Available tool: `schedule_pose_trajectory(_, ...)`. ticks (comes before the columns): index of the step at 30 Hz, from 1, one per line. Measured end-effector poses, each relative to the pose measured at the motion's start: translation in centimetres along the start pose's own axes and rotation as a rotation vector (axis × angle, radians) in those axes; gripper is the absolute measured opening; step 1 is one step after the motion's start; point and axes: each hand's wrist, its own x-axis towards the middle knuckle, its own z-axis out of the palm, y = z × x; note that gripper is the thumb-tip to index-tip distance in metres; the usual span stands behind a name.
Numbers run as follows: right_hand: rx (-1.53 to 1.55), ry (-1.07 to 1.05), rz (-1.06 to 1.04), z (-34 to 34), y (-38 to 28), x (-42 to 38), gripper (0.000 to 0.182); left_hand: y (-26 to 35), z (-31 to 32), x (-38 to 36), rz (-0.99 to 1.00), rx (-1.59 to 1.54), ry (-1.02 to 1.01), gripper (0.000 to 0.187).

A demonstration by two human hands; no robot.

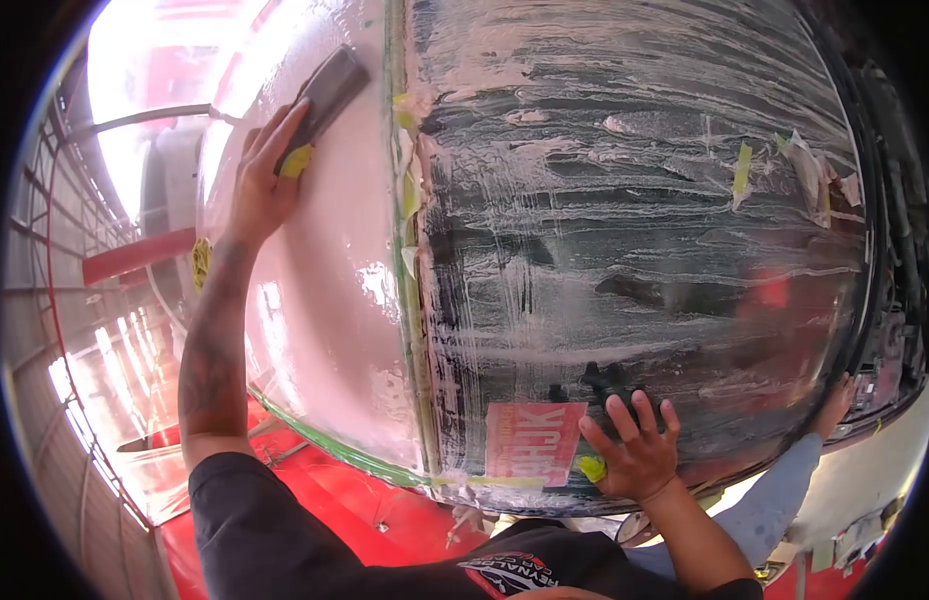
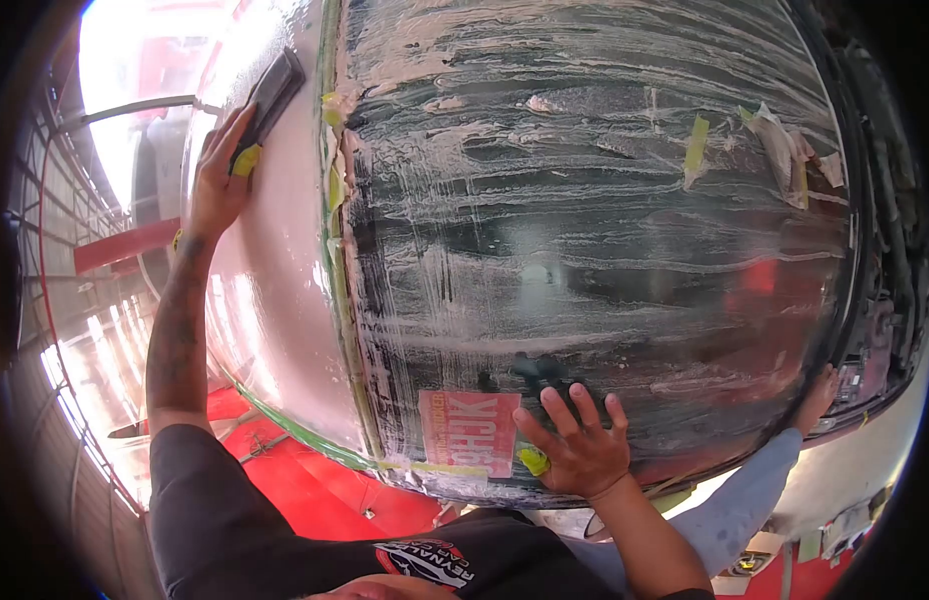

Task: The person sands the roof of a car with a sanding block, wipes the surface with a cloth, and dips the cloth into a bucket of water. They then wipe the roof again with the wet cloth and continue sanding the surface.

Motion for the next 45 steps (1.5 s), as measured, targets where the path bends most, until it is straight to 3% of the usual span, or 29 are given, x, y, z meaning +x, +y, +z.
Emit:
schedule_pose_trajectory(2, 0.009, -0.005, -0.017, -0.2, -0.2, -0.2, 0.052, -4.6, 1.1, 5.6, -0.242, -0.084, -0.006, 0.058)
schedule_pose_trajectory(3, -0.001, 0.002, -0.018, -0.1, 0.0, 0.0, 0.052, -4.5, 0.9, 8.8, -0.554, -0.063, -0.127, 0.053)
schedule_pose_trajectory(4, 0.001, -0.003, -0.021, -0.3, -0.2, -0.2, 0.052, -6.9, 2.0, 10.1, -0.461, 0.001, -0.028, 0.051)
schedule_pose_trajectory(7, 0.033, -0.016, 0.02, -0.6, -0.5, -0.2, 0.05, -4.2, 1.3, 10.0, -0.511, 0.076, -0.063, 0.048)
schedule_pose_trajectory(10, 0.049, -0.007, 0.035, -0.5, -0.3, -0.1, 0.049, 2.6, -0.3, 0.2, -0.134, -0.056, -0.023, 0.056)
schedule_pose_trajectory(12, 0.049, 0.009, 0.034, -0.3, -0.3, 0.4, 0.049, 6.6, -1.7, -6.0, -0.052, 0.036, -0.065, 0.058)
schedule_pose_trajectory(15, 0.028, 0.017, 0.018, 0.1, -0.1, 0.2, 0.049, 3.5, -0.8, -2.9, -0.003, 0.019, -0.011, 0.059)
schedule_pose_trajectory(16, 0.02, 0.014, -0.003, 0.0, -0.1, -0.1, 0.051, 0.9, -0.2, 0.0, -0.025, -0.003, -0.001, 0.055)
schedule_pose_trajectory(18, 0.009, 0.012, -0.008, 0.1, 0.0, 0.1, 0.052, -3.4, 1.0, 6.3, -0.369, -0.056, -0.046, 0.046)
schedule_pose_trajectory(20, 0.026, -0.014, 0.039, -0.5, -0.4, -0.1, 0.051, -9.2, 2.5, 9.8, -0.444, 0.087, -0.039, 0.045)
schedule_pose_trajectory(23, 0.035, -0.021, 0.034, -0.6, -0.3, 0.0, 0.053, -1.6, 0.7, 8.1, -0.635, -0.09, -0.102, 0.048)
schedule_pose_trajectory(25, 0.045, -0.016, 0.031, -0.7, -0.4, 0.1, 0.052, 3.5, 0.1, 0.8, -0.245, -0.091, 0.015, 0.051)
schedule_pose_trajectory(27, 0.041, -0.011, 0.03, -0.5, -0.4, 0.0, 0.052, 7.1, -1.3, -4.9, -0.051, 0.033, -0.03, 0.052)
schedule_pose_trajectory(31, 0.046, 0.002, 0.05, -0.3, -0.6, 0.1, 0.05, 1.8, 0.0, 0.3, -0.086, -0.032, 0.027, 0.048)
schedule_pose_trajectory(32, 0.047, 0.004, 0.048, -0.4, -0.6, 0.1, 0.05, 0.3, 0.5, 3.3, -0.364, -0.098, 0.016, 0.047)
schedule_pose_trajectory(33, 0.045, 0.016, 0.048, -0.3, -0.5, 0.1, 0.05, -2.7, 1.0, 6.2, -0.501, -0.103, -0.063, 0.044)
schedule_pose_trajectory(34, 0.046, 0.01, 0.049, -0.4, -0.6, 0.1, 0.05, -5.1, 1.9, 8.3, -0.482, 0.057, -0.015, 0.043)
schedule_pose_trajectory(36, 0.057, -0.009, 0.049, -0.7, -0.5, 0.3, 0.05, -7.3, 3.4, 9.5, -0.572, 0.086, -0.015, 0.045)
schedule_pose_trajectory(39, 0.024, -0.01, 0.04, -0.8, -0.4, 0.4, 0.051, -0.8, 1.5, 5.9, -0.686, -0.041, -0.053, 0.047)
schedule_pose_trajectory(41, 0.042, 0.01, 0.044, -0.8, -0.6, 0.5, 0.051, 5.4, 0.8, -1.5, -0.374, 0.046, 0.066, 0.05)
schedule_pose_trajectory(45, 0.056, -0.005, 0.048, -0.9, -0.5, 0.5, 0.054, 18.9, -1.9, -15.9, -0.301, 0.095, 0.022, 0.06)
